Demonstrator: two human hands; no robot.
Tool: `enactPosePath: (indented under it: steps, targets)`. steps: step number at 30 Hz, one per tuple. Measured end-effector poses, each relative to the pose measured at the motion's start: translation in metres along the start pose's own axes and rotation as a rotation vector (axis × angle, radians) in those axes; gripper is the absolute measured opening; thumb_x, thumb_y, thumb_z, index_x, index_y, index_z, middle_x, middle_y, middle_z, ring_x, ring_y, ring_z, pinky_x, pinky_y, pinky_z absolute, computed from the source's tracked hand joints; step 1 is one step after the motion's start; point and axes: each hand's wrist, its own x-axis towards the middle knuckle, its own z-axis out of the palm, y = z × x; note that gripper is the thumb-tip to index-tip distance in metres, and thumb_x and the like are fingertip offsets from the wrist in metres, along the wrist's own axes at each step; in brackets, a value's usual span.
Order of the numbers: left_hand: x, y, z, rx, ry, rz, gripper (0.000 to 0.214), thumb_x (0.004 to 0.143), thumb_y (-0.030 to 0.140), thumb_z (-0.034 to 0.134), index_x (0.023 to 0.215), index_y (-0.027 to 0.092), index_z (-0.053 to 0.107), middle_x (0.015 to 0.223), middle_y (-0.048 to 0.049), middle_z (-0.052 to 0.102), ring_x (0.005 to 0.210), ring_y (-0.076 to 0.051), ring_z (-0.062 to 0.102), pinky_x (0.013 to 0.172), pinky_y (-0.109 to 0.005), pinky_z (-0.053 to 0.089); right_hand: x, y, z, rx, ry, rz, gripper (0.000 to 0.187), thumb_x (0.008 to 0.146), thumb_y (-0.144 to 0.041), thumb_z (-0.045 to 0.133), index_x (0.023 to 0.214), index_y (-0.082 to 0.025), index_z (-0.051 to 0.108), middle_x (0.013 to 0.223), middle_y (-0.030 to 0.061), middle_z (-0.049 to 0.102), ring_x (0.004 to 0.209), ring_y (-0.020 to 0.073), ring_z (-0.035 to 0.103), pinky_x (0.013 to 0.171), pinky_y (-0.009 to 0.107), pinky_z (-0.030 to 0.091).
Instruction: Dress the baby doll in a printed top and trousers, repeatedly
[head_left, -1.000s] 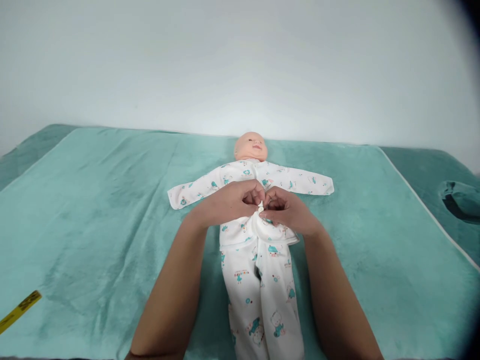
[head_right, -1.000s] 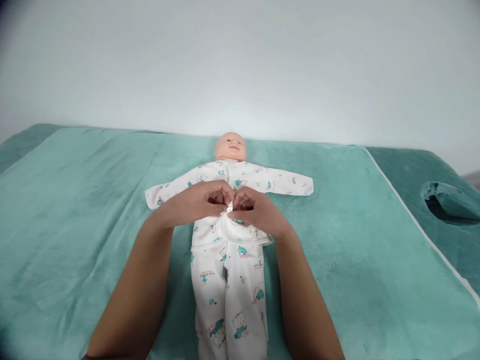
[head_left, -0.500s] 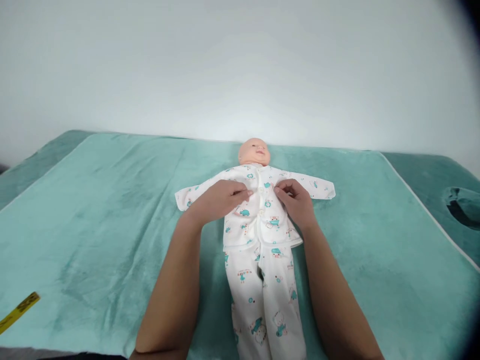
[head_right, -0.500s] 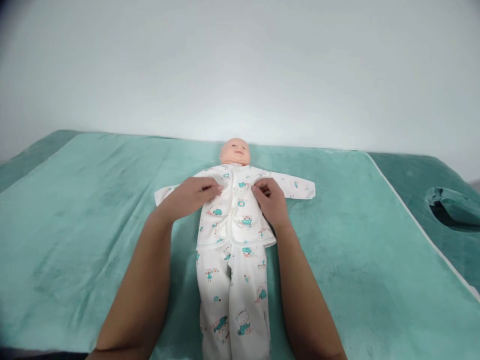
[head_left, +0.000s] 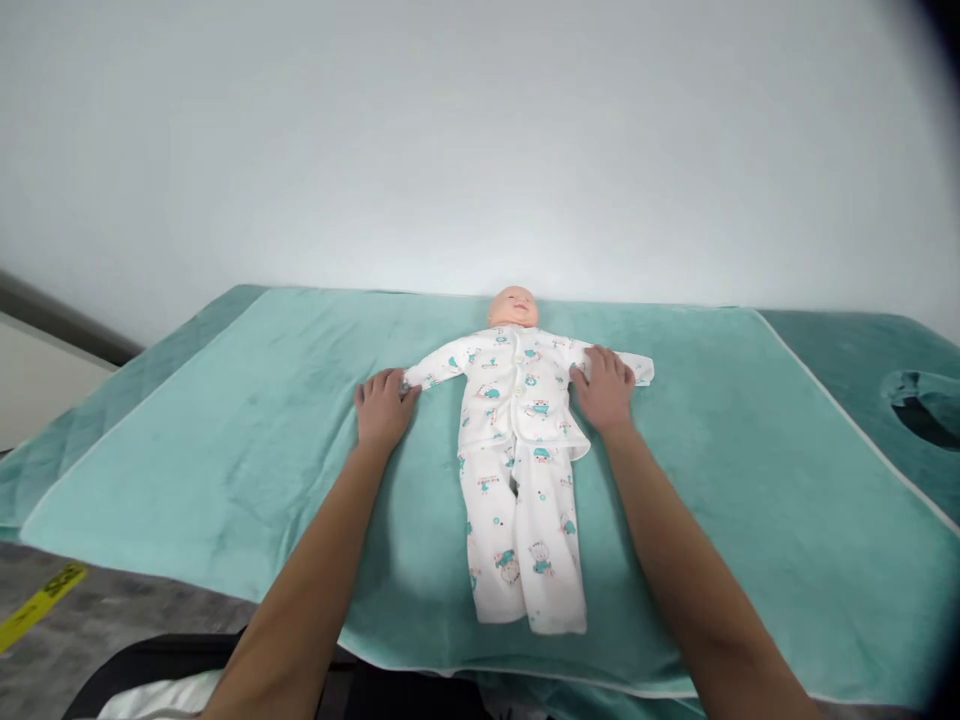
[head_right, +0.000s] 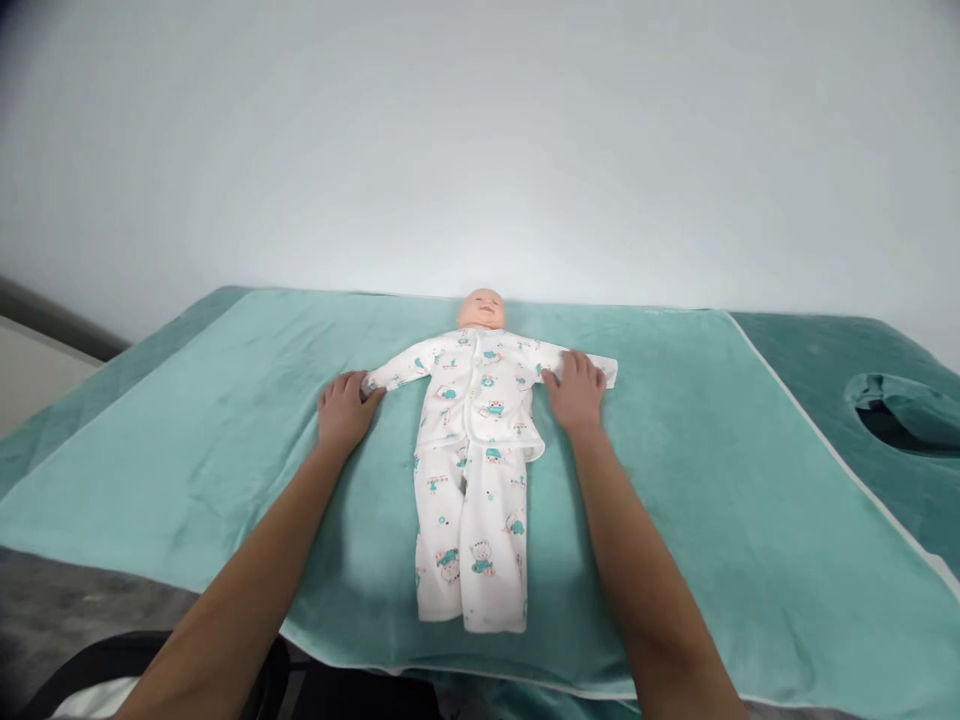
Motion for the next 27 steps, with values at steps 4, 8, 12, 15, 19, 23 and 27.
enactPosePath:
  steps: [4,8,12,15,19,23,27]
  targets:
    - [-0.003,-0.014,0.003,-0.017,0.072,-0.103,0.042,0.093,0.041,0.056,0.13,0.021,0.06,0.127,-0.0136,0.064,0.122,-0.033,0.055,0.105,-0.048,0.042,0.004,0.051,-0.02,-0.038,-0.056,0.101,0.042,0.098,-0.041,0.041,0.132,-0.021,0.057,0.14,0.014,0.056,0.13,0.0299,0.046,0.11,0.048,0.03]
    - [-0.002,-0.015,0.008,-0.059,0.093,-0.144,0.036,0.094,0.029,0.051,0.128,0.021,0.059,0.118,-0.0125,0.068,0.117,-0.032,0.058,0.101,-0.046,0.043,0.007,0.067,-0.043,0.004,-0.054,0.312,0.044,0.095,-0.05,0.045,0.115,-0.016,0.063,0.118,0.0175,0.065,0.11,0.0291,0.057,0.095,0.04,0.041]
    - [0.002,-0.015,0.013,-0.097,0.119,-0.184,0.035,0.091,0.023,0.05,0.126,0.023,0.059,0.116,-0.0115,0.069,0.118,-0.032,0.058,0.102,-0.048,0.042,0.008,0.062,-0.045,-0.002,-0.151,0.512,0.045,0.091,-0.06,0.049,0.104,-0.019,0.063,0.095,0.012,0.069,0.088,0.0274,0.062,0.084,0.039,0.043]
    - [0.006,-0.014,0.015,-0.107,0.157,-0.244,0.036,0.089,0.019,0.048,0.124,0.023,0.057,0.116,-0.0112,0.069,0.119,-0.031,0.059,0.102,-0.047,0.041,0.008,0.064,-0.041,0.061,-0.149,0.555,0.036,0.09,-0.055,0.053,0.102,-0.022,0.062,0.093,0.0081,0.069,0.084,0.0253,0.061,0.079,0.036,0.043]
    - [0.013,-0.011,0.014,-0.109,0.165,-0.322,0.036,0.087,0.018,0.048,0.122,0.021,0.054,0.117,-0.0112,0.069,0.118,-0.029,0.06,0.102,-0.046,0.04,0.011,0.066,-0.041,0.162,-0.011,0.568,0.029,0.089,-0.046,0.055,0.105,-0.022,0.06,0.095,0.0065,0.069,0.083,0.0235,0.059,0.075,0.034,0.041]
    - [0.015,-0.005,0.009,-0.116,0.156,-0.322,0.036,0.087,0.018,0.047,0.123,0.02,0.052,0.121,-0.0132,0.067,0.121,-0.03,0.058,0.104,-0.048,0.038,0.017,0.055,-0.048,0.183,0.093,0.571,0.025,0.088,-0.035,0.05,0.105,-0.02,0.06,0.1,0.01,0.067,0.083,0.0237,0.057,0.076,0.036,0.042]
    - [0.01,0.006,-0.001,-0.097,0.141,-0.32,0.037,0.087,0.016,0.045,0.123,0.017,0.052,0.128,-0.0174,0.062,0.125,-0.032,0.055,0.104,-0.049,0.039,0.009,0.037,-0.063,0.2,0.223,0.419,0.022,0.088,-0.034,0.049,0.097,-0.018,0.06,0.112,0.0156,0.061,0.099,0.0269,0.057,0.084,0.04,0.044]
